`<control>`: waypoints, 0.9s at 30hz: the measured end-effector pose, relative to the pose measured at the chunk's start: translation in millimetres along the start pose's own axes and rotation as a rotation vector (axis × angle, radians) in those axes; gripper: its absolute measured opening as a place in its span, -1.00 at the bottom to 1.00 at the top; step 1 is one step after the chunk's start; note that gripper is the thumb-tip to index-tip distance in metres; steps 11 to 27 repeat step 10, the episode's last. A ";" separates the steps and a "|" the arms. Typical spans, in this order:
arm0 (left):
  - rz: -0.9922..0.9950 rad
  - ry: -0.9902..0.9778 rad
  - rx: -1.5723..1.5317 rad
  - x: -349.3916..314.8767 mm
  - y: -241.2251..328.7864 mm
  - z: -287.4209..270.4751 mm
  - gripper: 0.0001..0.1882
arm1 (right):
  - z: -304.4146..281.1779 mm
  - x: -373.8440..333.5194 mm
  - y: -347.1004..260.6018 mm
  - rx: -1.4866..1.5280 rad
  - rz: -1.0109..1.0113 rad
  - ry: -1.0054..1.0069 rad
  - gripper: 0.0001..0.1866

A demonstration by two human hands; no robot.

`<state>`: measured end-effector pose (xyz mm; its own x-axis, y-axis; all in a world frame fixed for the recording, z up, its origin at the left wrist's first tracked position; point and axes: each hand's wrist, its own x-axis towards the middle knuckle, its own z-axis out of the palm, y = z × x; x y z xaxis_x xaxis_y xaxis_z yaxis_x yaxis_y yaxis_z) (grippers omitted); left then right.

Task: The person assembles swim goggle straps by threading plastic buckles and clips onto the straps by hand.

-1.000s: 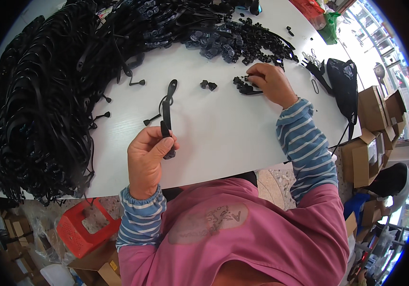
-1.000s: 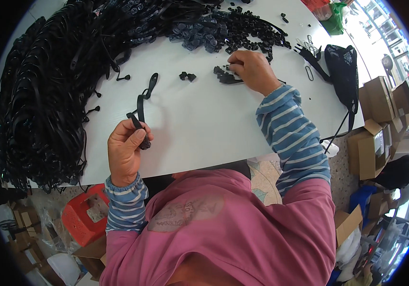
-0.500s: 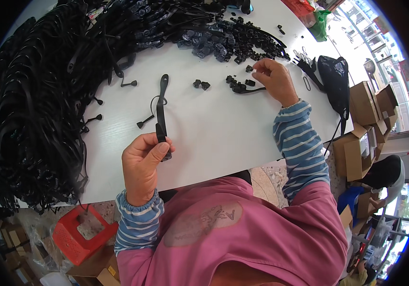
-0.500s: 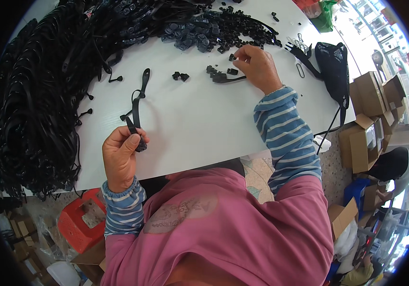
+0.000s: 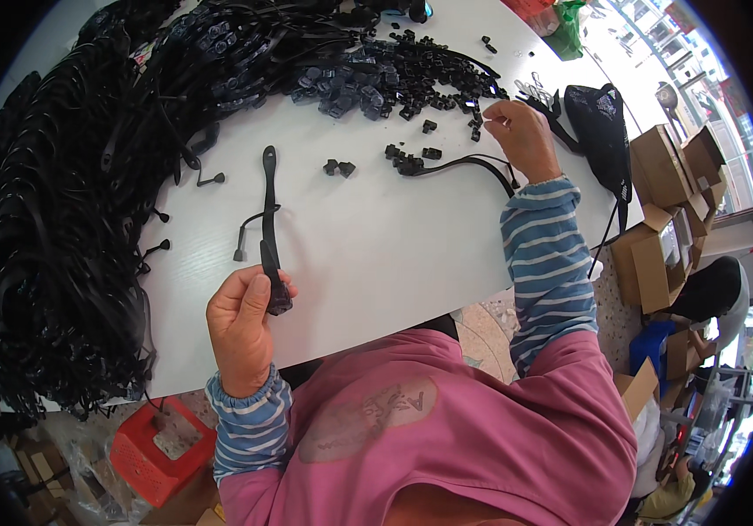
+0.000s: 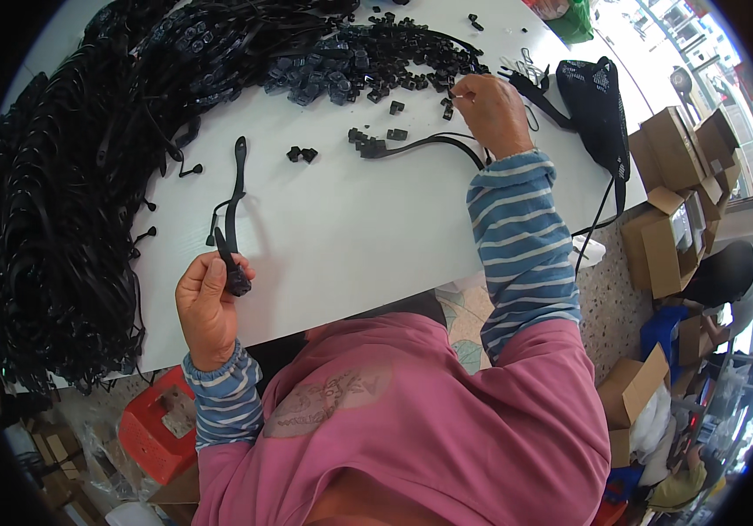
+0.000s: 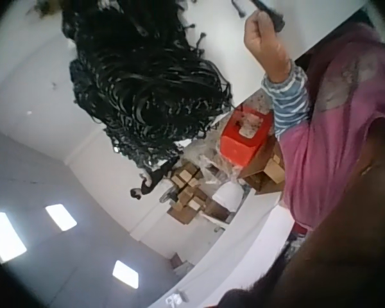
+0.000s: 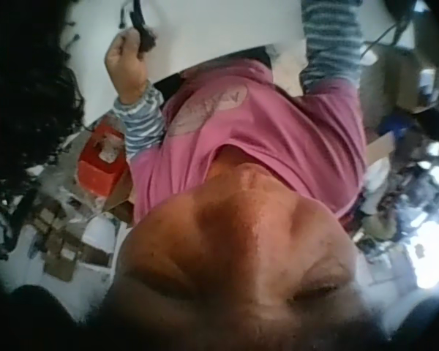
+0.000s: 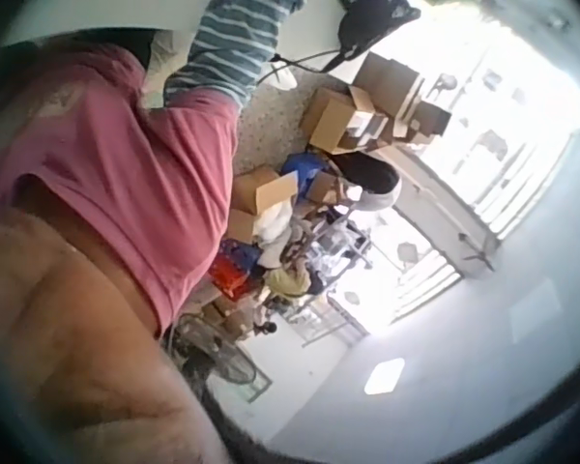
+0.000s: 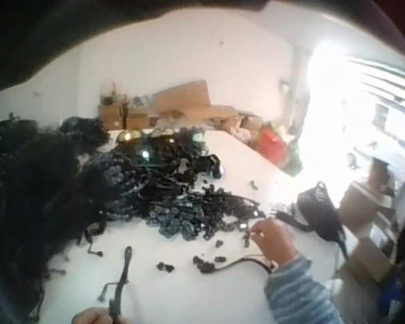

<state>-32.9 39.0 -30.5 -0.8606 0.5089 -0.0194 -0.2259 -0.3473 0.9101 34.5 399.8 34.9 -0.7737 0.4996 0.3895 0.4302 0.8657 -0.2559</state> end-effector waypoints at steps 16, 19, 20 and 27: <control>-0.008 0.006 0.003 0.4 2.5 2.5 -0.79 | 35.6 46.6 -20.8 -0.168 -0.119 -0.179 -0.78; -0.008 0.006 0.003 0.4 2.5 2.5 -0.79 | 35.6 46.6 -20.8 -0.168 -0.119 -0.179 -0.78; -0.008 0.006 0.003 0.4 2.5 2.5 -0.79 | 35.6 46.6 -20.8 -0.168 -0.119 -0.179 -0.78; -0.008 0.006 0.003 0.4 2.5 2.5 -0.79 | 35.6 46.6 -20.8 -0.168 -0.119 -0.179 -0.78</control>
